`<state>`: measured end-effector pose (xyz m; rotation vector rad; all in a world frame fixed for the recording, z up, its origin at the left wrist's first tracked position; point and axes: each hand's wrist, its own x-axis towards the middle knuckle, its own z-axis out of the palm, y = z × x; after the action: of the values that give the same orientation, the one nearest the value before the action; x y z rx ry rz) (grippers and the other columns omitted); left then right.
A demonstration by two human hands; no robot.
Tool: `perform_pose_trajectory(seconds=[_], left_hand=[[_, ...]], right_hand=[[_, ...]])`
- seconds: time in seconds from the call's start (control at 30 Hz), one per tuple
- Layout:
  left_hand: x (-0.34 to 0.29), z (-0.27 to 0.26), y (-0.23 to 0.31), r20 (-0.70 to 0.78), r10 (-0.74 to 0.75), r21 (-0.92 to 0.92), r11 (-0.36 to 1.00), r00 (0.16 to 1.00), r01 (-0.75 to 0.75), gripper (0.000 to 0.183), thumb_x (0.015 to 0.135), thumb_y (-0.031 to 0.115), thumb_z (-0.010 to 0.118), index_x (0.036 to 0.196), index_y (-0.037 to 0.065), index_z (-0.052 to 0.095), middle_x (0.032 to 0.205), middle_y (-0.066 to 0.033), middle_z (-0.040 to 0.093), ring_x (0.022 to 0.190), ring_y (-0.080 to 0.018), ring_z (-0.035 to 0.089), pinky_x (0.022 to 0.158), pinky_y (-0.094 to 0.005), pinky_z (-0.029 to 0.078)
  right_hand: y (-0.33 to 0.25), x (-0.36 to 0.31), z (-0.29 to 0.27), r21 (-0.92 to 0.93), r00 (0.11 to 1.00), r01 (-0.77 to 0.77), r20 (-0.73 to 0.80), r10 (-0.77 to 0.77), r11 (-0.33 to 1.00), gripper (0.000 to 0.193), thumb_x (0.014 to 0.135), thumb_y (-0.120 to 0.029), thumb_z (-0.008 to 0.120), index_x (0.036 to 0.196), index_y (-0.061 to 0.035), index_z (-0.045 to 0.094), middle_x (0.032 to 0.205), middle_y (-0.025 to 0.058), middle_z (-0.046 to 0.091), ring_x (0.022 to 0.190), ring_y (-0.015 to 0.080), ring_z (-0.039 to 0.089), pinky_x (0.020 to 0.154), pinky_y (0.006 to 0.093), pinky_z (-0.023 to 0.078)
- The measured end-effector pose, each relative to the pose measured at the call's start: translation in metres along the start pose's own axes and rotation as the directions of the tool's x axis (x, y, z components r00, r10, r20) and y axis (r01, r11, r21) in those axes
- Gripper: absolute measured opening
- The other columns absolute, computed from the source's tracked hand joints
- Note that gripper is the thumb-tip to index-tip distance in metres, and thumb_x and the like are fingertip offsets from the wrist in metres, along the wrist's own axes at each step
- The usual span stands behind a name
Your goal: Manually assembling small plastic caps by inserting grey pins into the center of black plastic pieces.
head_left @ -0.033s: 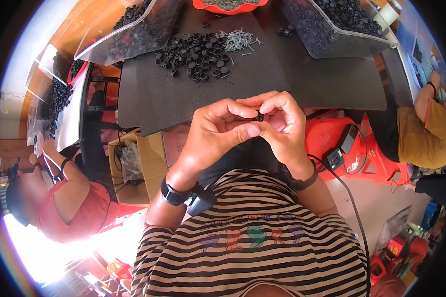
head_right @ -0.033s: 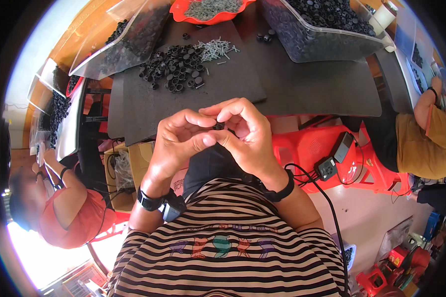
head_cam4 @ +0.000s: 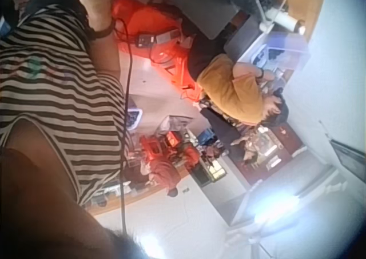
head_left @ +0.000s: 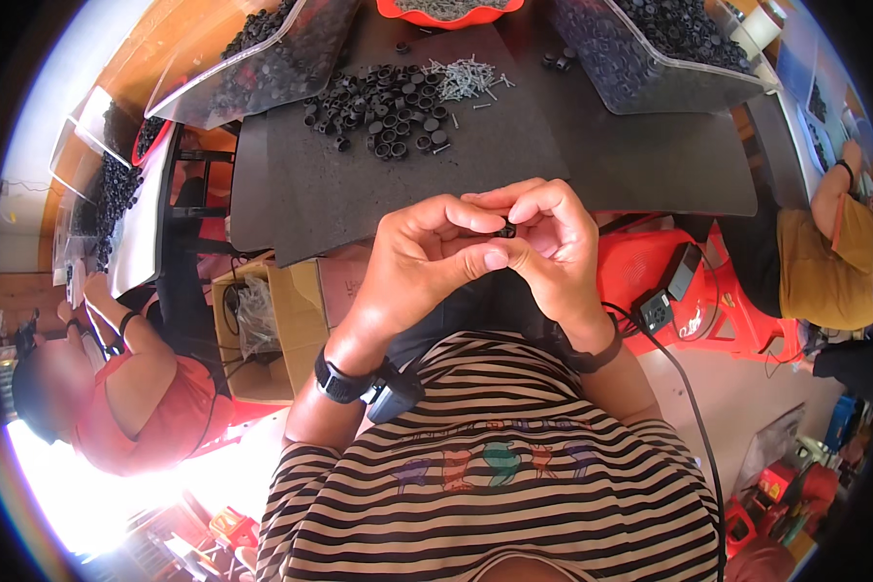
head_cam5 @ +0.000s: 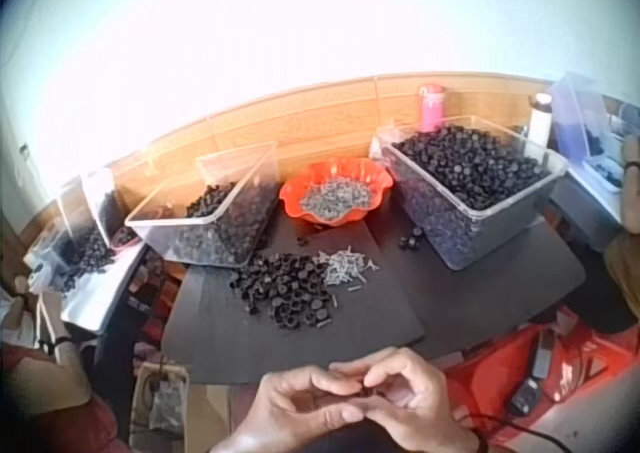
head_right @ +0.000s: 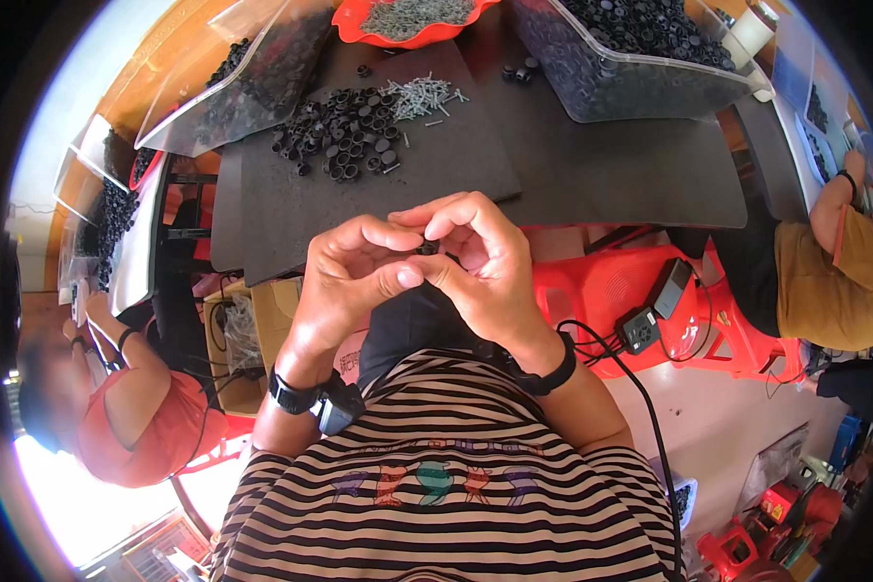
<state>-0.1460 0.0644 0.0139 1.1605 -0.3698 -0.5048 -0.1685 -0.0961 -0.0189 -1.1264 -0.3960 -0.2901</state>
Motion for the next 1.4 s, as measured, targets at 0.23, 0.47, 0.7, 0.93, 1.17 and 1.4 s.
perform_pose_trajectory(seconds=[0.23,0.47,0.7,0.93,1.17,1.4], left_hand=[[-0.002,0.007,0.0,-0.033,0.089,0.062,0.994,0.995,-0.087,0.029,0.083,-0.001,0.07,0.11,-0.004,0.061,0.109,-0.0123,0.064,0.102,-0.0163,0.062,0.092,-0.0301,0.052],[-0.001,0.009,-0.001,-0.062,0.102,0.106,0.99,0.993,-0.095,0.036,0.084,-0.001,0.069,0.118,-0.004,0.057,0.114,-0.0142,0.063,0.105,-0.0183,0.062,0.094,-0.0315,0.051],[-0.002,0.014,-0.005,-0.124,0.164,0.162,0.976,0.979,-0.143,0.031,0.085,-0.002,0.068,0.115,-0.004,0.062,0.109,-0.0107,0.066,0.101,-0.0162,0.062,0.09,-0.0291,0.051],[-0.001,0.02,-0.003,-0.125,0.182,0.228,0.962,0.975,-0.15,0.027,0.085,-0.002,0.067,0.112,-0.004,0.065,0.104,-0.0101,0.068,0.097,-0.0144,0.063,0.089,-0.0277,0.051],[-0.001,0.02,-0.007,-0.137,0.222,0.289,0.941,0.965,-0.175,0.025,0.086,-0.001,0.067,0.111,-0.003,0.066,0.102,-0.0091,0.069,0.094,-0.0124,0.063,0.084,-0.0249,0.052],[-0.001,0.023,-0.007,-0.131,0.272,0.407,0.892,0.953,-0.198,0.024,0.085,0.0,0.069,0.109,0.0,0.067,0.1,-0.0079,0.071,0.091,-0.0106,0.064,0.08,-0.0236,0.052]], right_hand=[[0.001,-0.002,0.002,-0.037,0.999,0.032,-0.018,-0.032,0.999,0.022,0.083,0.002,0.069,0.092,-0.0011,0.05,0.108,0.0155,0.061,0.097,0.0154,0.061,0.084,0.0294,0.052],[0.007,-0.003,-0.002,-0.048,0.998,0.055,-0.027,-0.057,0.997,0.022,0.083,0.004,0.069,0.09,-0.0013,0.048,0.107,0.0144,0.062,0.096,0.0138,0.06,0.084,0.0286,0.051],[0.004,-0.001,0.003,-0.064,0.998,0.02,-0.052,-0.023,0.998,0.024,0.084,0.002,0.068,0.09,-0.0035,0.045,0.105,0.0177,0.061,0.095,0.0213,0.062,0.083,0.0318,0.051],[0.008,0.003,0.002,0.042,0.992,0.115,-0.06,-0.113,0.992,0.02,0.086,0.005,0.063,0.09,-0.0016,0.045,0.105,0.018,0.063,0.1,0.0199,0.063,0.086,0.0318,0.052],[0.011,0.004,-0.003,0.013,0.994,0.104,-0.03,-0.104,0.994,0.02,0.085,0.006,0.063,0.093,-0.0013,0.046,0.107,0.0193,0.063,0.101,0.0209,0.063,0.087,0.033,0.052],[0.006,0.002,-0.001,0.121,0.996,0.053,-0.074,-0.045,0.991,0.019,0.085,0.007,0.062,0.095,-0.001,0.049,0.107,0.0178,0.063,0.105,0.0219,0.062,0.09,0.0346,0.051]])
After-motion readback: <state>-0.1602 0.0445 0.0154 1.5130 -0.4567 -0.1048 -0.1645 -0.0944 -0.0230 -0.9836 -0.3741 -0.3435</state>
